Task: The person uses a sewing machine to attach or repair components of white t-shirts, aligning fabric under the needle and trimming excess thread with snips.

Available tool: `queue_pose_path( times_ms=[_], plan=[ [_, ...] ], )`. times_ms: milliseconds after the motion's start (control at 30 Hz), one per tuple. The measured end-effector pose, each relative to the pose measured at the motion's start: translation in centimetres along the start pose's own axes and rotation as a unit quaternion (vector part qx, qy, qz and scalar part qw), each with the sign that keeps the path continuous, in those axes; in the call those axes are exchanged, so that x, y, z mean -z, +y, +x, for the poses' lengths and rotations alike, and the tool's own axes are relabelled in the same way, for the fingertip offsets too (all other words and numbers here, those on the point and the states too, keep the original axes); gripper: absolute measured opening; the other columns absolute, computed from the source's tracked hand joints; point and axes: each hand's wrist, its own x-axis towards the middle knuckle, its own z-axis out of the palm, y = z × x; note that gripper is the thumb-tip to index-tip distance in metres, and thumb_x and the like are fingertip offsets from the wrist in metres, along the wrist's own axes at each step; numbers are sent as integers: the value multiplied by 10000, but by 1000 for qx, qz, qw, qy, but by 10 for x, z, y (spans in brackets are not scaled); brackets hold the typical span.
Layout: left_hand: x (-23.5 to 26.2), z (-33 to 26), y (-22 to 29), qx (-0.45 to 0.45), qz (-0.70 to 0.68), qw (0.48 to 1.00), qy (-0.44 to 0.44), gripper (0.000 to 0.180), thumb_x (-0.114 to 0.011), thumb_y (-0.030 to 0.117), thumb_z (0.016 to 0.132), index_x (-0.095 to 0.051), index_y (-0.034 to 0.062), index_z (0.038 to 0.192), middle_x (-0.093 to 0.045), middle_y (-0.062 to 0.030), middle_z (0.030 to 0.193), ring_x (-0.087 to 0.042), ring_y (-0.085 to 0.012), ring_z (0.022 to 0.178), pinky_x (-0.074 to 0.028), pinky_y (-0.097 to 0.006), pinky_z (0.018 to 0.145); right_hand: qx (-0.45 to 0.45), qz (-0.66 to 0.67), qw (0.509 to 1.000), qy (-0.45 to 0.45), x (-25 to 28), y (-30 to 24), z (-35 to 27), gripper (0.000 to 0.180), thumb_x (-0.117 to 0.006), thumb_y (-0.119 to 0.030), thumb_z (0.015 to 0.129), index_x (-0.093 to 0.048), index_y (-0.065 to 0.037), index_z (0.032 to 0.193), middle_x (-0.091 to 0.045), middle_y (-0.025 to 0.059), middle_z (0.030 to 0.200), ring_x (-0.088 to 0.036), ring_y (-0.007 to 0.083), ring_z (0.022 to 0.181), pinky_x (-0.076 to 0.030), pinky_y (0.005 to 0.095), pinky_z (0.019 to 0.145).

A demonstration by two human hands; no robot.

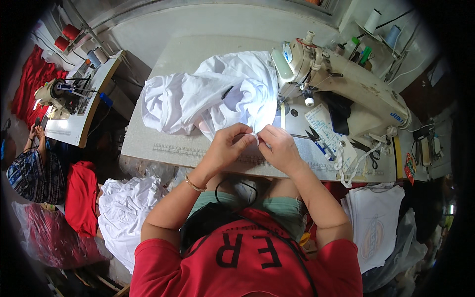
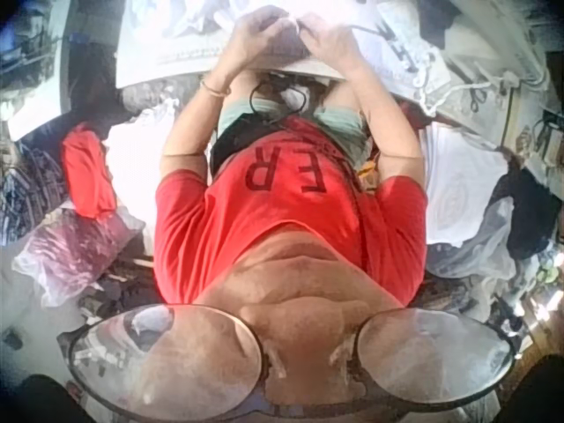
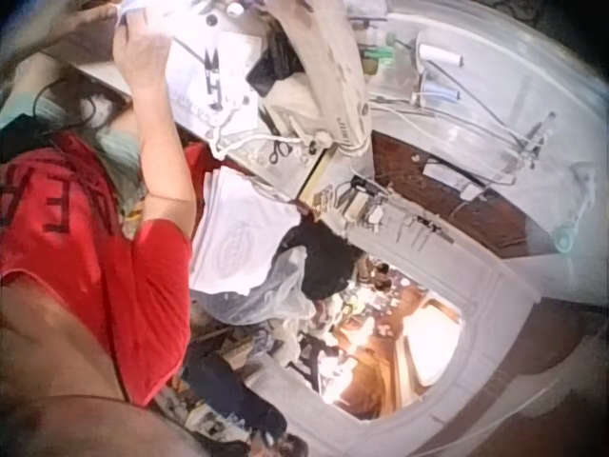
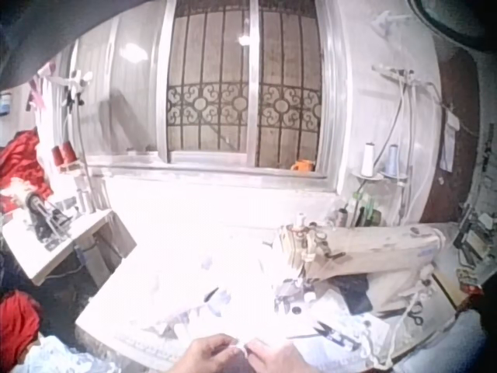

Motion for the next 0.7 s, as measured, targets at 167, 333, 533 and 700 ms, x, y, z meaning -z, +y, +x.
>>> queue_pose_path(
  times_ms=[167,333,533,700],
  plan=[
    [3,0,1,5,14,1000,5,203,-637,123,887,-616,-39,1006,-649,-48,887,-577,-84,845,-482,-245,766,-8,-120,992,-45,11,17,-16,72,-591,-60,758,-591,-55,830,-561,78,824,-570,295,779,-457,392,699],
    [-1,-2,3,-3,29,999,-12,211,-640,120,884,-619,-48,1011,-662,-73,915,-591,-93,855,-490,-250,766,-101,58,993,-7,31,7,-1,167,-562,-4,783,-617,-42,937,-608,78,961,-587,240,846,-467,338,727],
    [-1,-1,2,-56,41,997,-14,166,-644,104,876,-629,-30,972,-648,-73,848,-598,-112,789,-492,-265,717,-89,250,962,-58,22,-7,14,262,-547,-14,816,-613,-43,1067,-621,125,1036,-621,234,865,-475,308,742],
    [1,-2,-4,-62,92,994,5,153,-656,105,850,-629,-21,933,-625,-98,784,-592,-154,688,-478,-283,639,-59,150,980,-118,26,9,20,187,-577,-46,811,-609,-24,993,-624,137,928,-627,260,814,-483,337,718]
  ],
)
